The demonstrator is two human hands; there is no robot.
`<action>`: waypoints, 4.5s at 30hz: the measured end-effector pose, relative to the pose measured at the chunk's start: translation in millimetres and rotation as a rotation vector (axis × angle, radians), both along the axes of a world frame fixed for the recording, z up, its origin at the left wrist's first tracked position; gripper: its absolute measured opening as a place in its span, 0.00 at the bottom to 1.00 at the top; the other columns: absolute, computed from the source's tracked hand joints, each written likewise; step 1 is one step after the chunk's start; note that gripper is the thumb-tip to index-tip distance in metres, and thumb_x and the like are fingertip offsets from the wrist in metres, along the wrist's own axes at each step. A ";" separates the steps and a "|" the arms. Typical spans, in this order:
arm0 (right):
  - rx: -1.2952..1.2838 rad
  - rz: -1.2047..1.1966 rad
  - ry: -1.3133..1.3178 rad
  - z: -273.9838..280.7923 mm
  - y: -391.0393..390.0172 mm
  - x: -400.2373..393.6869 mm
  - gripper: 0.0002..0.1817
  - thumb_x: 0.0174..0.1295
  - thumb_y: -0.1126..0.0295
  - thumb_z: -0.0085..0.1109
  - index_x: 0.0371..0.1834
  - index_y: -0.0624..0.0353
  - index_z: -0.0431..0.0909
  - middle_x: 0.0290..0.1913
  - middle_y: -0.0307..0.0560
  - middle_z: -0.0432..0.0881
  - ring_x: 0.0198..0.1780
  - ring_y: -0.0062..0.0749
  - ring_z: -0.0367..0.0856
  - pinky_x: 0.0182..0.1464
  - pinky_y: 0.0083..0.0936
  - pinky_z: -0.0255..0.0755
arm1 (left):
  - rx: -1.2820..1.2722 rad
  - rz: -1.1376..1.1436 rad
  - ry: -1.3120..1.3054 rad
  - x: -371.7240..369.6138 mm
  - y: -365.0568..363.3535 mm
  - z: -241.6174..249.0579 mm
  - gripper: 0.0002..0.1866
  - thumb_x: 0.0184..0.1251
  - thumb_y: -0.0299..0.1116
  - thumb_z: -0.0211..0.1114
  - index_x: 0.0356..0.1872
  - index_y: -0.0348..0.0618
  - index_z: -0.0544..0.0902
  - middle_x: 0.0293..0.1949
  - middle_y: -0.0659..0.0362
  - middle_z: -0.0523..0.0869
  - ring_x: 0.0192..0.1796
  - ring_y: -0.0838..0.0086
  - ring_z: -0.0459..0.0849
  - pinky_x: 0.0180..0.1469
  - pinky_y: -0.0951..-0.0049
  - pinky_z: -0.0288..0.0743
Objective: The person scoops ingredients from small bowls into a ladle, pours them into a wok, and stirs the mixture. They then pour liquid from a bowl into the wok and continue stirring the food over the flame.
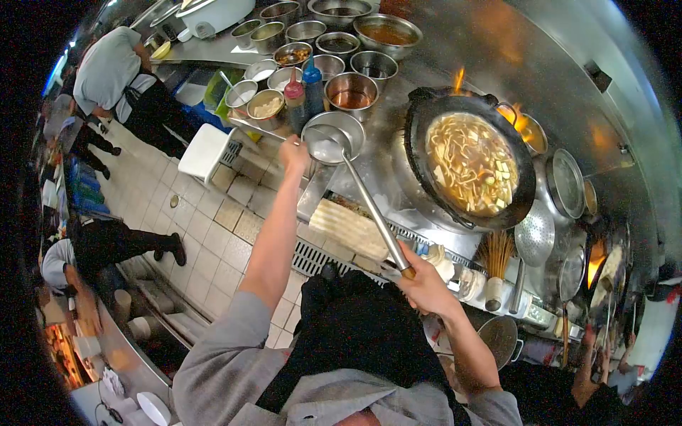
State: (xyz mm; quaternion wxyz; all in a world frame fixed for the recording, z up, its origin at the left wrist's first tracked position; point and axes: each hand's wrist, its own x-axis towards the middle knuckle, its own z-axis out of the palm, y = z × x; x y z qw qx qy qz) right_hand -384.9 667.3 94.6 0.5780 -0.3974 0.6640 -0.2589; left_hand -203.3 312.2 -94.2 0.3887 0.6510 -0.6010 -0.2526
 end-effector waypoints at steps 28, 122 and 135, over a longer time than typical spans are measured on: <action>0.016 0.000 -0.079 -21.3 -4.9 14.2 0.43 0.57 0.81 0.46 0.77 0.48 0.44 0.18 0.35 0.68 0.14 0.21 0.68 0.15 0.20 0.63 | 0.144 0.002 0.183 -18.3 20.9 -28.2 0.16 0.54 0.25 0.57 0.44 0.28 0.80 0.36 0.35 0.83 0.43 0.43 0.82 0.48 0.54 0.74; 0.020 -0.282 -0.723 -16.4 -7.4 13.2 0.41 0.58 0.82 0.49 0.76 0.52 0.48 0.19 0.37 0.66 0.11 0.19 0.63 0.13 0.16 0.58 | 0.284 -0.061 0.753 -6.1 31.2 0.5 0.31 0.57 0.19 0.60 0.66 0.35 0.67 0.26 0.59 0.80 0.22 0.79 0.76 0.23 0.77 0.70; -0.091 -0.131 -0.244 2.7 0.1 13.1 0.41 0.58 0.81 0.49 0.76 0.52 0.47 0.20 0.34 0.69 0.13 0.17 0.66 0.16 0.17 0.61 | 0.089 0.022 0.479 -9.5 49.4 -39.7 0.25 0.61 0.27 0.63 0.61 0.34 0.72 0.25 0.57 0.82 0.25 0.76 0.79 0.28 0.73 0.73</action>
